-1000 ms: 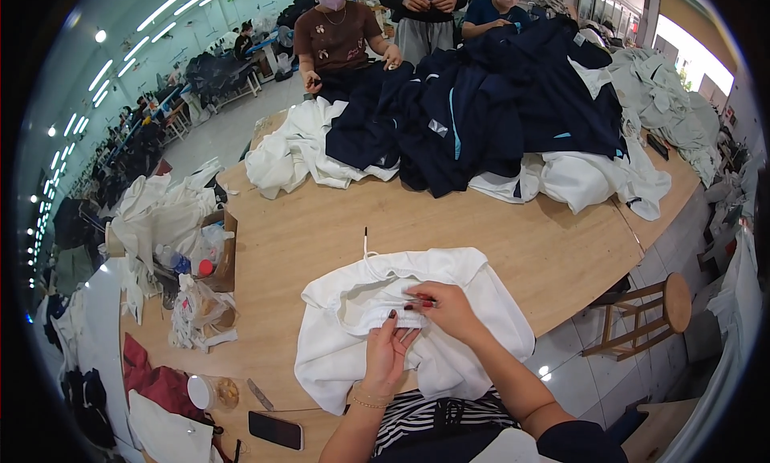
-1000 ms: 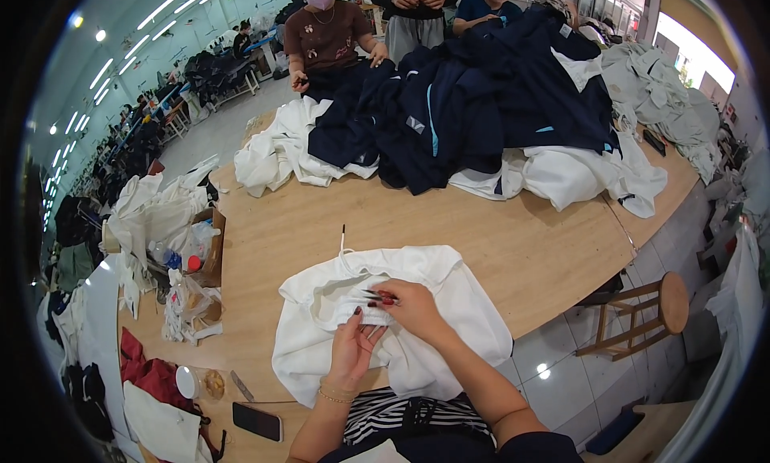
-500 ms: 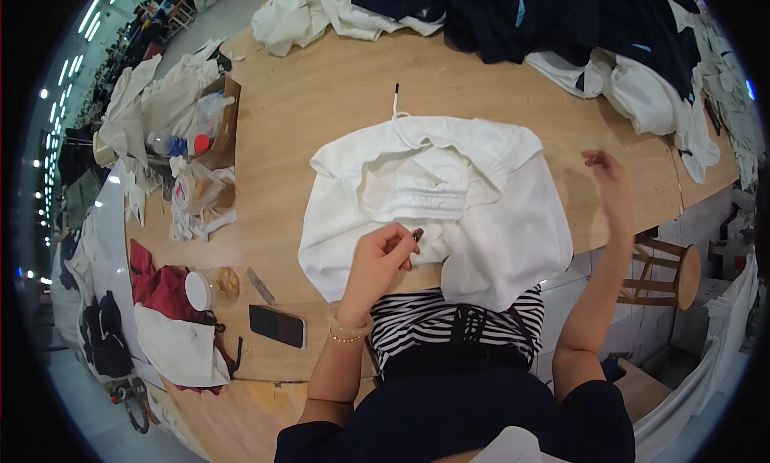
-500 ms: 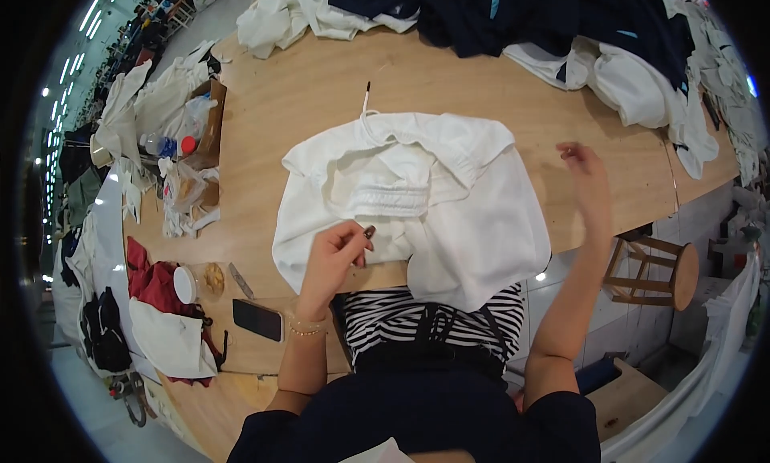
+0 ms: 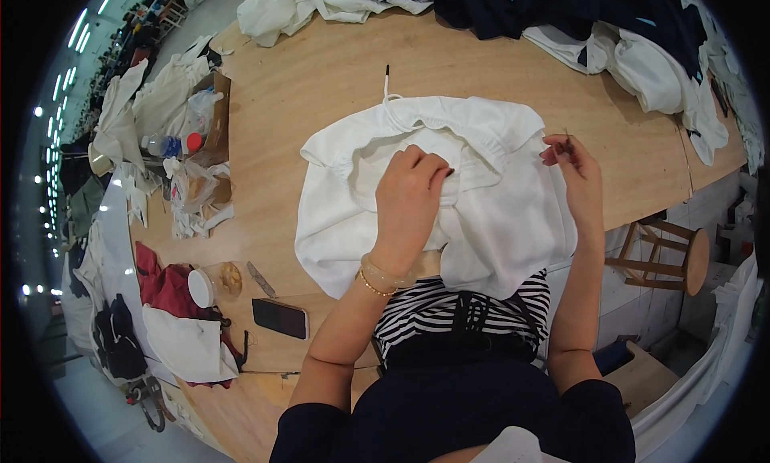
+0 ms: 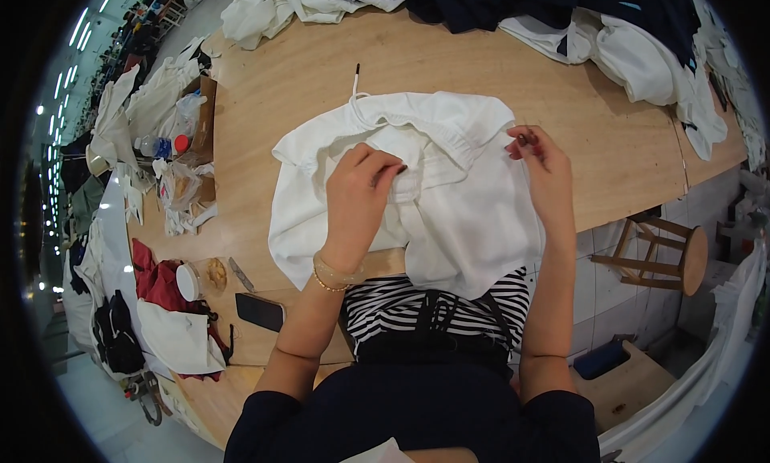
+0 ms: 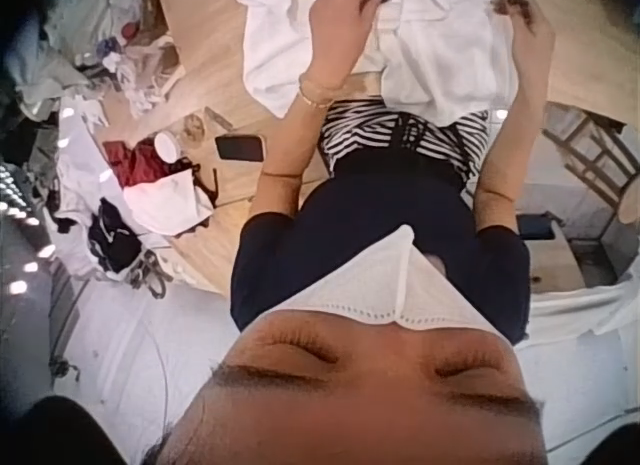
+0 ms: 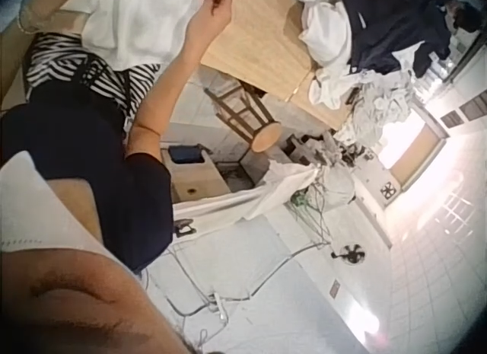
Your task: Trimming excess threads and inspecting a white pair of shorts on a factory workbench.
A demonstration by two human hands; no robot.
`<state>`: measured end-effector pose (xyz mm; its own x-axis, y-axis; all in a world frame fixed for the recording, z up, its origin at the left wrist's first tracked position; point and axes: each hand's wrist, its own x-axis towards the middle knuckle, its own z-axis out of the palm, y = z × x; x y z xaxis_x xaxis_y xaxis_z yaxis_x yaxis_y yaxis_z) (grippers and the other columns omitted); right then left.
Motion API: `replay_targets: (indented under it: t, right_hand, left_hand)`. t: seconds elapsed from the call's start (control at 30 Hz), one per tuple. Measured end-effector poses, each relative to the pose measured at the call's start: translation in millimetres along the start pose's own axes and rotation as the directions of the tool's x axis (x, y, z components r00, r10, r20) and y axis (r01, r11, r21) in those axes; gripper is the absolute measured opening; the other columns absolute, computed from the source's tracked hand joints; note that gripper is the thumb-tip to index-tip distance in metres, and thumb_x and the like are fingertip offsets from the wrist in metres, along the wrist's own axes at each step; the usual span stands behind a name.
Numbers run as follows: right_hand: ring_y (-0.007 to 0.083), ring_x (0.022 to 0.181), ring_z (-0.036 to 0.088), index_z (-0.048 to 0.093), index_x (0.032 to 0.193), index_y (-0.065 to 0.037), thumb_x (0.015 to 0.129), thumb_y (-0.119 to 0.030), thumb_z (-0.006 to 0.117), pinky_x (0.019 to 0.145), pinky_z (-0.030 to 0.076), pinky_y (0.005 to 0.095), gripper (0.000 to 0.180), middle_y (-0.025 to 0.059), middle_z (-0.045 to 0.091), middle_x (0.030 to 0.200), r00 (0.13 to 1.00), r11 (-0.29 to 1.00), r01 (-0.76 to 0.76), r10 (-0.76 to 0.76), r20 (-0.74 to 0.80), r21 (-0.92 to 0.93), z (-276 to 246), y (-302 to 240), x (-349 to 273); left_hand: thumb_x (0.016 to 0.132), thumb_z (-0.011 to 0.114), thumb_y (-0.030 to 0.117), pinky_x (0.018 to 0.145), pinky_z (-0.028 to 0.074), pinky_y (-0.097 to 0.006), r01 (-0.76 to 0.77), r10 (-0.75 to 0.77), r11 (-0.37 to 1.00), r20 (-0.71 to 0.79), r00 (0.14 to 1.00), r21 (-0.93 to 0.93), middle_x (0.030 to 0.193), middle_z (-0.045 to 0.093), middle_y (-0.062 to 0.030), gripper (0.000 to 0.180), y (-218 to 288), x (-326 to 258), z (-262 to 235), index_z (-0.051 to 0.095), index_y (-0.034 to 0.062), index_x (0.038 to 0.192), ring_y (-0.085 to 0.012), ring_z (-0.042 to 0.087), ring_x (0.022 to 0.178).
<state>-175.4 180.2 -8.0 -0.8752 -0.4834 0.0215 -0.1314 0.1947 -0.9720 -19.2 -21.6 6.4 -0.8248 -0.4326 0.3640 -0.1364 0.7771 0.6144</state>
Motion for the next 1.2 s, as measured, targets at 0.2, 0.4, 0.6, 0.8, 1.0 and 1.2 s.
replay_targets:
  t: [0.2,0.4,0.6,0.8,1.0,1.2]
  right_hand:
    - [0.0110,0.072,0.048,0.059,0.101,0.001,0.094,-0.008,0.051,0.067,0.041,0.0237,0.013,0.0030,0.053,0.079,0.994,0.997,-0.071,0.072,0.079,-0.015,23,-14,-10]
    - [0.0137,0.070,0.053,0.057,0.089,-0.001,0.089,-0.020,0.063,0.066,0.043,0.0271,0.020,0.0074,0.057,0.077,0.992,0.998,0.026,-0.019,0.128,-0.055,46,-25,-12]
    - [0.0211,0.066,0.058,0.059,0.079,-0.001,0.079,-0.021,0.071,0.061,0.045,0.0317,0.023,0.0097,0.062,0.075,0.950,0.946,0.196,-0.119,0.287,-0.257,57,-43,-7]
    - [0.0247,0.065,0.059,0.062,0.075,-0.003,0.077,-0.026,0.071,0.059,0.044,0.0336,0.024,0.0087,0.062,0.069,0.900,0.887,0.266,-0.087,0.427,-0.379,69,-50,1]
    - [0.0226,0.063,0.058,0.063,0.076,-0.002,0.077,-0.025,0.071,0.059,0.044,0.0326,0.024,0.0092,0.063,0.069,0.864,0.885,0.288,-0.075,0.498,-0.366,74,-54,3]
    - [0.0254,0.068,0.062,0.064,0.075,-0.005,0.077,-0.030,0.069,0.062,0.045,0.0356,0.025,0.0079,0.065,0.073,0.846,0.850,0.324,-0.064,0.529,-0.416,75,-57,6]
  left_hand:
    - [0.092,0.055,0.001,0.056,0.051,-0.025,0.260,-0.256,0.916,0.052,0.965,-0.306,0.080,0.066,-0.0100,0.006,-9,-2,-6,0.058,-0.0021,0.089,-0.0140,0.063,0.064]
    - [0.094,0.052,0.001,0.057,0.052,-0.024,0.261,-0.270,0.873,0.037,0.962,-0.413,0.079,0.063,-0.0080,0.007,-11,-10,-4,0.056,-0.0030,0.090,-0.0129,0.063,0.068]
    - [0.090,0.057,0.001,0.052,0.046,-0.030,0.194,-0.225,0.900,-0.033,0.974,-0.390,0.076,0.060,-0.0101,0.004,-10,-15,1,0.055,-0.0010,0.087,-0.0190,0.056,0.057]
    - [0.092,0.053,-0.001,0.054,0.048,-0.025,0.103,-0.127,0.950,-0.065,0.990,-0.295,0.078,0.058,-0.0074,0.004,-13,-16,1,0.055,-0.0020,0.088,-0.0140,0.058,0.061]
    - [0.088,0.056,-0.001,0.054,0.044,-0.034,0.084,-0.113,0.945,-0.073,0.991,-0.317,0.081,0.053,-0.0105,0.002,-11,-15,0,0.055,0.0002,0.086,-0.0261,0.055,0.062]
    - [0.088,0.057,0.000,0.054,0.044,-0.035,0.079,-0.106,0.949,-0.076,0.991,-0.305,0.081,0.052,-0.0106,0.003,-11,-15,0,0.055,0.0005,0.086,-0.0272,0.055,0.062]
